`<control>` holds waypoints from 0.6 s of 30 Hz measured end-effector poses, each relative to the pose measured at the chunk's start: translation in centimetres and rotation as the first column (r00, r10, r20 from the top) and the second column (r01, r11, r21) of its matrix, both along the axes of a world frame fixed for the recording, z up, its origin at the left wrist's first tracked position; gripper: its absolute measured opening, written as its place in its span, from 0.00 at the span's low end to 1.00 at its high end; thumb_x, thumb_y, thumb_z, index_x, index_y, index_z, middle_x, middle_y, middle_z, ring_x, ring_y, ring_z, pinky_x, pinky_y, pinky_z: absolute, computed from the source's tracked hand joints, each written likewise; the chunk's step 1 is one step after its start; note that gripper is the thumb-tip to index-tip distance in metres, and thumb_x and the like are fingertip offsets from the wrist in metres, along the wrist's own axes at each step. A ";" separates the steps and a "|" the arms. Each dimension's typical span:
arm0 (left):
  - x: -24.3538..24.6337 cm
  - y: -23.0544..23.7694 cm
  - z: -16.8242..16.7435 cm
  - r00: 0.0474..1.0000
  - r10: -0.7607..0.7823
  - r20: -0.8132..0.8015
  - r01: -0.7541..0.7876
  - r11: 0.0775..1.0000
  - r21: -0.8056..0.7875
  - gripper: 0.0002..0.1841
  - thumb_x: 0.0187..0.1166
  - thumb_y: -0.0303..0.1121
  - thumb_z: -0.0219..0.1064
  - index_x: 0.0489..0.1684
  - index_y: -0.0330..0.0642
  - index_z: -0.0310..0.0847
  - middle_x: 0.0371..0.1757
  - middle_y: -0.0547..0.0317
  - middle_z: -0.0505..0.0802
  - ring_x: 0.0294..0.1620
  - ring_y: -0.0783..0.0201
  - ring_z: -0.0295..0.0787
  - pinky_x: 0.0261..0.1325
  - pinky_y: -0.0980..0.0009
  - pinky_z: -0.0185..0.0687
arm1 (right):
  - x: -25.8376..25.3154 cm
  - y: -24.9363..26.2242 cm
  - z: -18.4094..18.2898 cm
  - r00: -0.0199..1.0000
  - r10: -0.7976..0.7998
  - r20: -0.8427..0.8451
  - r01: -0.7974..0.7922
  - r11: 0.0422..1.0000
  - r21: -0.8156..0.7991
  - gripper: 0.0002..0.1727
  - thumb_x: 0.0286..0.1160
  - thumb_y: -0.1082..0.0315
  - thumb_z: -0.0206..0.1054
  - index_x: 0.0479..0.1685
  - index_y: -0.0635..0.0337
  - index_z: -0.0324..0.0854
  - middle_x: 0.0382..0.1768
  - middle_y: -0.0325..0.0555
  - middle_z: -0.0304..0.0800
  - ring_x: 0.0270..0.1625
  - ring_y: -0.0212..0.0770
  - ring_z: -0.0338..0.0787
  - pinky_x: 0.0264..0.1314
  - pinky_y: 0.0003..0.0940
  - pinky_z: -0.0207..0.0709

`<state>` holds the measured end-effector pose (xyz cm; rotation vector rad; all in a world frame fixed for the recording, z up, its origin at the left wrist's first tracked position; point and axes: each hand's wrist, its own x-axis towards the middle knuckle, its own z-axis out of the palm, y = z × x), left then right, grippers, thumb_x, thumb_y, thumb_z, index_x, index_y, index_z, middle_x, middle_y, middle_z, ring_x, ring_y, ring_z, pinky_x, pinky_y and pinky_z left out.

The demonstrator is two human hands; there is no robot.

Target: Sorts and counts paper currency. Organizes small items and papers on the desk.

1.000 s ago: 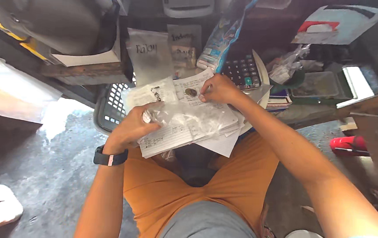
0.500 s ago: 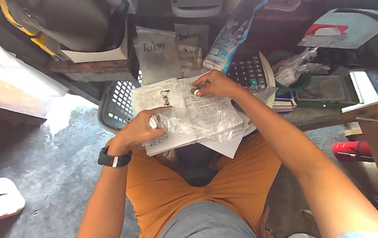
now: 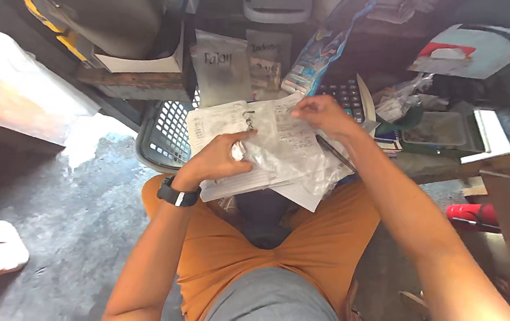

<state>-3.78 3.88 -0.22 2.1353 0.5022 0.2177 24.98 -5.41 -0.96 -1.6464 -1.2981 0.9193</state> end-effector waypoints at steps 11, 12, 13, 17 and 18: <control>1.6 1.0 4.0 0.861 0.052 0.505 -0.082 0.996 0.037 0.41 0.63 0.31 0.77 0.81 0.29 0.65 0.69 0.57 0.86 0.66 0.80 0.83 0.72 0.81 0.78 | 0.1 -2.4 -1.0 0.632 -0.070 -0.772 0.210 0.974 0.084 0.10 0.92 0.69 0.50 0.52 0.54 0.78 0.34 0.28 0.83 0.15 0.13 0.64 0.16 0.06 0.59; 1.5 1.2 4.0 0.863 0.016 0.505 -0.063 0.995 0.077 0.42 0.62 0.32 0.77 0.81 0.29 0.65 0.69 0.56 0.87 0.66 0.79 0.83 0.72 0.81 0.78 | 0.2 -3.0 -1.0 0.644 -0.110 -0.757 0.227 0.973 0.052 0.12 0.93 0.70 0.48 0.59 0.57 0.78 0.35 0.29 0.82 0.17 0.15 0.66 0.18 0.07 0.62; 1.3 1.2 4.0 0.860 -0.015 0.510 -0.044 0.994 0.102 0.42 0.60 0.32 0.77 0.81 0.28 0.65 0.69 0.56 0.87 0.66 0.79 0.83 0.71 0.81 0.79 | 0.2 -3.7 -0.8 0.642 -0.163 -0.749 0.248 0.969 0.001 0.16 0.93 0.70 0.46 0.64 0.59 0.78 0.36 0.31 0.83 0.19 0.16 0.70 0.20 0.08 0.65; 1.1 0.9 4.4 0.844 -0.064 0.533 -0.020 0.989 0.149 0.41 0.59 0.32 0.76 0.79 0.28 0.67 0.68 0.60 0.87 0.67 0.81 0.82 0.72 0.82 0.78 | 0.1 -6.7 0.0 0.490 -0.359 -0.795 0.303 0.925 -0.231 0.22 0.96 0.51 0.36 0.46 0.49 0.76 0.26 0.32 0.84 0.21 0.24 0.79 0.21 0.15 0.71; 1.4 0.9 4.5 0.834 -0.080 0.546 -0.009 0.987 0.158 0.41 0.59 0.32 0.77 0.78 0.28 0.66 0.68 0.60 0.86 0.67 0.81 0.82 0.72 0.82 0.78 | 0.0 -7.2 0.0 0.439 -0.362 -0.822 0.310 0.920 -0.240 0.24 0.96 0.48 0.37 0.38 0.47 0.74 0.21 0.31 0.81 0.18 0.23 0.77 0.18 0.14 0.68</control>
